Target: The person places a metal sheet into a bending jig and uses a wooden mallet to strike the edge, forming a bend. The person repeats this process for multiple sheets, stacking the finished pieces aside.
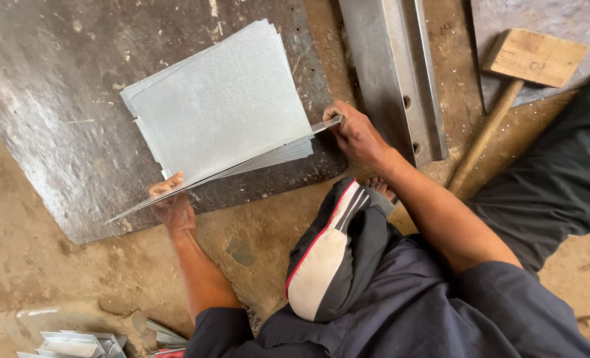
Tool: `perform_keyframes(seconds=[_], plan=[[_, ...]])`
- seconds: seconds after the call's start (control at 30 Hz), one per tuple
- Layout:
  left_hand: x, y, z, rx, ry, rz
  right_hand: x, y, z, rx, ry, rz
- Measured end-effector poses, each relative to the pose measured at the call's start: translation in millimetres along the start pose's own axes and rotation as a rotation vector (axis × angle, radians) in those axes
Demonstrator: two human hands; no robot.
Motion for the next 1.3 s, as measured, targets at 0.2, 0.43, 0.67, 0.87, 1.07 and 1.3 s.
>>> perform_keyframes(seconds=[0.2, 0.43, 0.67, 0.87, 1.07, 1.3], plan=[[5.5, 1.9, -18.1, 0.002, 0.008, 0.077, 2.5, 2.6, -4.9, 0.02, 0.054, -0.031], [-27.0, -1.1, -4.9, -0.034, -0.182, 0.181, 26.5, 6.8, -24.5, 0.019, 0.206, 0.056], [-131.2, -59.8, -36.8, 0.416, -0.359, 0.216, 124.2, 6.2, 4.8, -0.627, 0.326, -0.157], [-187.1, -74.9, -51.6, 0.466, -0.563, 0.181, 136.9, 39.6, 27.5, -0.556, 0.315, -0.085], [-171.7, -80.0, -32.0, 0.471, -0.61, 0.238, 105.7, 57.0, 21.4, -0.455, 0.431, 0.236], [-191.1, -103.9, -0.9, 0.357, -0.991, 0.382, 93.7, -10.0, 21.2, -0.108, 0.378, 0.435]])
Point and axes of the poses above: each hand's wrist, its own y-axis away from the middle knuckle, its own x-axis out of the back of the hand, z = x × y, the point moved 1 cm from there along -y, towards the middle knuckle, and after that the axes turned 12 degrees about x, right-handed, at the moved point
